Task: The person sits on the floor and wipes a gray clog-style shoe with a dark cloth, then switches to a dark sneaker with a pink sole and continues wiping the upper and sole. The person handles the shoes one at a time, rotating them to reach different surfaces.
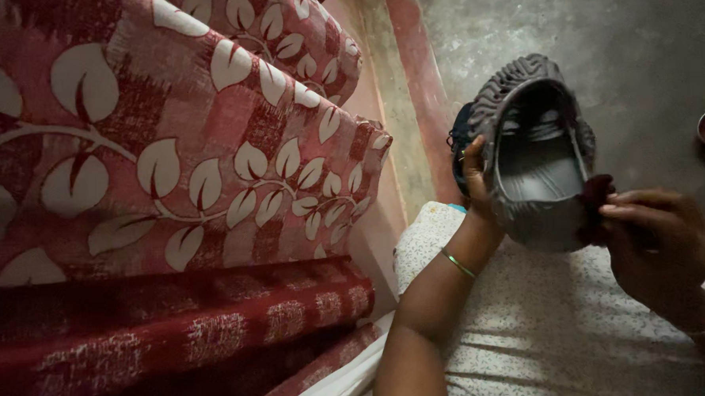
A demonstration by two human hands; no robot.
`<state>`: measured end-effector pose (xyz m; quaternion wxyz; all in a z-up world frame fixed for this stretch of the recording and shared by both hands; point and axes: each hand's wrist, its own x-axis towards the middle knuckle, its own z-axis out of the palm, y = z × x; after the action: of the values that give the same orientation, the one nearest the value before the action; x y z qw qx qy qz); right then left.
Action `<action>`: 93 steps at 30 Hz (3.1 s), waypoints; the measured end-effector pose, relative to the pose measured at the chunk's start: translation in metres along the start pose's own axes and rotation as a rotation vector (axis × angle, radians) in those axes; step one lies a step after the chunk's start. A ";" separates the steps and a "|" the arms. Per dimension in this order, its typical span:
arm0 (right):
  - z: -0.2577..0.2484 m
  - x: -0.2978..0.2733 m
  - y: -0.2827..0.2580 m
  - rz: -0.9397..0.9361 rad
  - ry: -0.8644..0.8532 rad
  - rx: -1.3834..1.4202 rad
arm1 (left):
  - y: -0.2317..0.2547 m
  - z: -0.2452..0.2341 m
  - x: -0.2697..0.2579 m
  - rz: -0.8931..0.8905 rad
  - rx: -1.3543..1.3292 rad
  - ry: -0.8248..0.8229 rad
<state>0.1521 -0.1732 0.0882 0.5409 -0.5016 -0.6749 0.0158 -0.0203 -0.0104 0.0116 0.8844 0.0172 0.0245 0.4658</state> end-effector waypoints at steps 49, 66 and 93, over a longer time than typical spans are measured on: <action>-0.019 -0.008 0.025 0.356 -0.038 0.179 | -0.038 -0.028 0.003 -0.271 -0.196 -0.164; -0.003 0.018 0.006 0.527 -0.142 0.436 | 0.002 -0.004 0.005 -0.019 -0.006 -0.046; -0.003 0.029 0.023 0.593 -0.145 0.335 | -0.004 -0.011 0.003 -0.100 0.028 -0.046</action>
<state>0.1722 -0.1434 0.0970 0.5384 -0.5777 -0.5246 0.3181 -0.0156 -0.0103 0.0007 0.9066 0.0389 0.0115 0.4200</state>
